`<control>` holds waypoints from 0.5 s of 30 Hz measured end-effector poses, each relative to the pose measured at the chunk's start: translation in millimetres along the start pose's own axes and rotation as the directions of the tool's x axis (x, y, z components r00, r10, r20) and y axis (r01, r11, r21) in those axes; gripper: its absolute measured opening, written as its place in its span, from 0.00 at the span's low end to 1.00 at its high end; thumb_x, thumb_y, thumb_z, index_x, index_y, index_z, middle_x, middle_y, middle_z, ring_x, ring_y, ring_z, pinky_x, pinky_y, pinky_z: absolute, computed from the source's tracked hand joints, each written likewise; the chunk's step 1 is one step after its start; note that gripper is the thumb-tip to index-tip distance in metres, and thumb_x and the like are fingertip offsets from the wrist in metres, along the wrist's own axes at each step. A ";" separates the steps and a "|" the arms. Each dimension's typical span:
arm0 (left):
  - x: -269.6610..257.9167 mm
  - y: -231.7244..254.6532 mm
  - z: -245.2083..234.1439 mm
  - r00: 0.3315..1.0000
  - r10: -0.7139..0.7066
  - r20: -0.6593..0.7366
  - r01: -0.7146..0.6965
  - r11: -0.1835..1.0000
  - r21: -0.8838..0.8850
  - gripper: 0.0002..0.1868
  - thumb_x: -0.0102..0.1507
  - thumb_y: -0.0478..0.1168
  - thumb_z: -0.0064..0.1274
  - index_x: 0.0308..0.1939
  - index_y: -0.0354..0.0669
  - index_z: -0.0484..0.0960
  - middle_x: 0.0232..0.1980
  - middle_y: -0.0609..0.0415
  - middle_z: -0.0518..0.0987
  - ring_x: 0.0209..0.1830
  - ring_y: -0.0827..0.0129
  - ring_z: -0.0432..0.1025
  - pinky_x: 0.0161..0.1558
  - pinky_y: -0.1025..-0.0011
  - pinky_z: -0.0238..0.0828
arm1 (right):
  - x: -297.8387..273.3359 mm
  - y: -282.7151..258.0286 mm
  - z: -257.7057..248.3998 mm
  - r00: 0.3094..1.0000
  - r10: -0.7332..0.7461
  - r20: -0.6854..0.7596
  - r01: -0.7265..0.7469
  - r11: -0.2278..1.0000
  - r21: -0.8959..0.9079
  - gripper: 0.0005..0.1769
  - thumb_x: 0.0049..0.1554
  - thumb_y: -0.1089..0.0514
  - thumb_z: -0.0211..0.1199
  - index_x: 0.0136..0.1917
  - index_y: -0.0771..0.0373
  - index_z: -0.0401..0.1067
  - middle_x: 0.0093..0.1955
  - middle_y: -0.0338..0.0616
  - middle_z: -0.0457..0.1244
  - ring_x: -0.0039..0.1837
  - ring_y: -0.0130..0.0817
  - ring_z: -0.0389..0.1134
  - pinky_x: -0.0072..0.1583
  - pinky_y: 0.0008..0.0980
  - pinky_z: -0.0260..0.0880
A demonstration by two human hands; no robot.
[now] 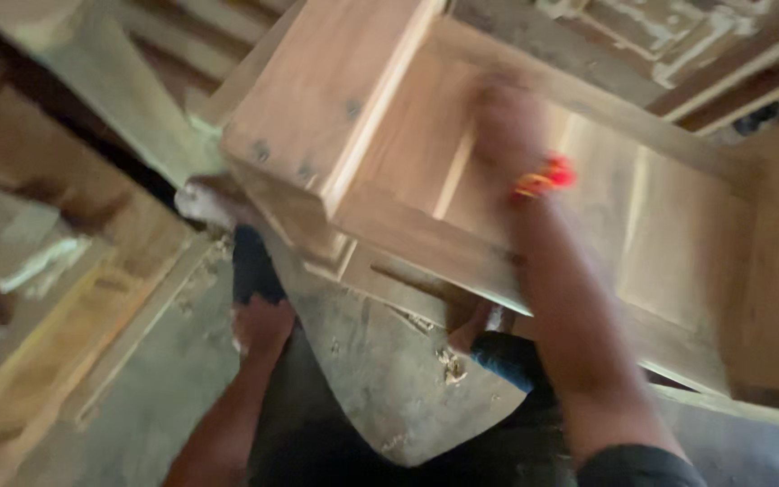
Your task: The person is sanding a wooden bench by hand using a piece of sandpaper, rubbing the paper across the top and sides of the wood.
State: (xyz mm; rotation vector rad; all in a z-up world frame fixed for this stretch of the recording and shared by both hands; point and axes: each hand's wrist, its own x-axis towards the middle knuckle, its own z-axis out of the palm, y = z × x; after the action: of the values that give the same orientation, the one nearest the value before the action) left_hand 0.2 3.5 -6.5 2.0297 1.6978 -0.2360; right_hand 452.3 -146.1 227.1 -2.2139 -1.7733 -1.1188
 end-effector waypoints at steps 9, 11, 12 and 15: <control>4.6 -11.2 8.6 0.999 0.032 -0.043 -0.034 0.998 -0.055 0.36 0.58 0.59 0.56 0.62 0.37 0.77 0.65 0.26 0.67 0.61 0.32 0.69 0.58 0.41 0.69 | -114.3 73.1 -44.4 0.975 0.104 0.195 -0.082 0.990 -0.118 0.15 0.62 0.61 0.54 0.60 0.64 0.73 0.62 0.53 0.67 0.68 0.49 0.67 0.73 0.47 0.66; 4.1 -7.4 2.6 0.999 0.018 0.033 -0.016 0.998 -0.057 0.36 0.60 0.59 0.55 0.62 0.36 0.76 0.65 0.27 0.68 0.61 0.33 0.70 0.57 0.40 0.71 | -172.3 113.1 -83.0 0.952 0.183 0.247 -0.139 0.973 -0.183 0.15 0.62 0.60 0.54 0.60 0.64 0.73 0.62 0.53 0.67 0.68 0.50 0.67 0.72 0.48 0.66; -1.0 -7.3 0.8 1.000 0.020 0.008 -0.019 0.997 -0.080 0.36 0.59 0.59 0.56 0.62 0.36 0.76 0.65 0.27 0.67 0.60 0.32 0.70 0.58 0.41 0.70 | -192.3 129.3 -99.2 0.933 0.239 0.270 -0.183 0.959 -0.216 0.14 0.62 0.60 0.54 0.60 0.63 0.73 0.62 0.53 0.66 0.68 0.50 0.67 0.72 0.48 0.65; -6.6 -6.1 -1.7 0.997 0.057 -0.059 -0.064 0.991 -0.120 0.37 0.58 0.59 0.57 0.63 0.36 0.76 0.65 0.26 0.67 0.60 0.31 0.69 0.59 0.42 0.69 | -226.9 149.0 -136.9 0.855 0.424 0.300 -0.343 0.894 -0.289 0.14 0.63 0.60 0.54 0.60 0.63 0.74 0.62 0.53 0.66 0.67 0.50 0.67 0.71 0.49 0.65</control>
State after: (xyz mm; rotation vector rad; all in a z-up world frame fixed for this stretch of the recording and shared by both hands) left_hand -7.4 -0.8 -3.8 2.0109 1.6389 -0.0550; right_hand 504.7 -444.9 247.3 -2.8978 -1.2397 -0.9077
